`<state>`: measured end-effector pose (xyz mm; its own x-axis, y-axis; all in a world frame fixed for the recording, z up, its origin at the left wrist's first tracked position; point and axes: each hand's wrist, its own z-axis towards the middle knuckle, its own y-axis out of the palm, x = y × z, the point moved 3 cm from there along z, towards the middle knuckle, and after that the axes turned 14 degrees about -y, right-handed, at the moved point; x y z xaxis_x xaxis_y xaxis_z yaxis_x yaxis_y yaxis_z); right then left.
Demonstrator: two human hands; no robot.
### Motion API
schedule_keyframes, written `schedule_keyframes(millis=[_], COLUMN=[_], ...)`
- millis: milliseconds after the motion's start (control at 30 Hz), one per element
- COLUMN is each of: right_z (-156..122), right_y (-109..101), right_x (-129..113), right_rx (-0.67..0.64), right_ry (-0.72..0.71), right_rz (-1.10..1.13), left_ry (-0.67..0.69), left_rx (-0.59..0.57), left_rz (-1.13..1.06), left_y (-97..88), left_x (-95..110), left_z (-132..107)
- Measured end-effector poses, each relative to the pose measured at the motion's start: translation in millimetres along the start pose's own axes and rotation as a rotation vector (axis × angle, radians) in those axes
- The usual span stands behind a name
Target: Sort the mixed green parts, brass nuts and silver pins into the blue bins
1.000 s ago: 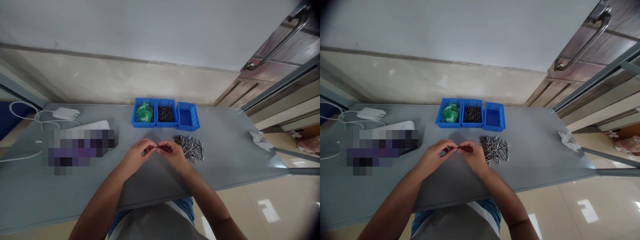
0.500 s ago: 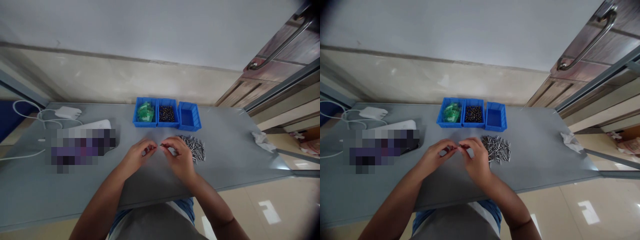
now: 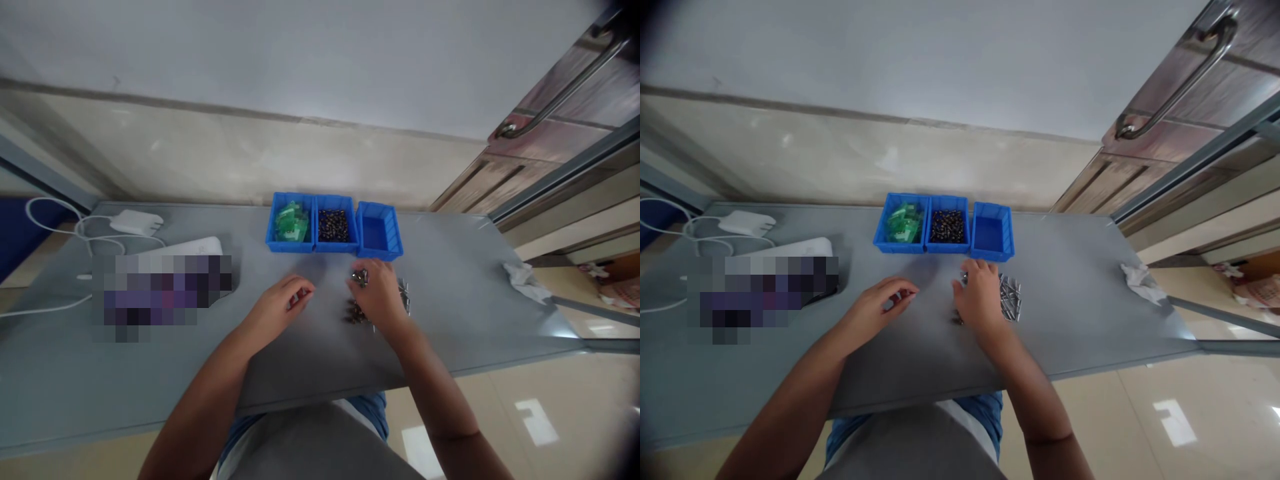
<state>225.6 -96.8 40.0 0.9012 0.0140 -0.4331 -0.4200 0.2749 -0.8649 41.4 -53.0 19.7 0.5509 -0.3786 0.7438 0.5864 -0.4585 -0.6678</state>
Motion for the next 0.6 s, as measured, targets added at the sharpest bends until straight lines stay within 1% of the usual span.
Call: schedule_keyframes(millis=[67,100,167,367,600], right_z=[-9.3,-12.1,-14.2,-11.8,-12.6], right_y=[13.9,18.6,24.2,29.9,31.1], right_x=[7.1,9.5,12.3,15.8,17.1], right_rx=[-0.157,-0.206,-0.248,-0.230,-0.137], right_ry=[0.045,0.059,0.066,0.030,0.009], right_rz=[-0.075,-0.105,-0.138,-0.104,-0.056], left_ry=[0.000,0.000,-0.003,-0.011,-0.011], left_rx=[-0.004,-0.008,-0.015,-0.030,-0.038], left_rz=[0.013,0.016,0.019,0.009,0.014], left_y=[1.1,1.6,2.1,2.4,2.7], left_x=[-0.9,-1.1,-1.5,-1.6,-2.1], left_z=[0.5,0.7,0.6,-0.1,-0.6])
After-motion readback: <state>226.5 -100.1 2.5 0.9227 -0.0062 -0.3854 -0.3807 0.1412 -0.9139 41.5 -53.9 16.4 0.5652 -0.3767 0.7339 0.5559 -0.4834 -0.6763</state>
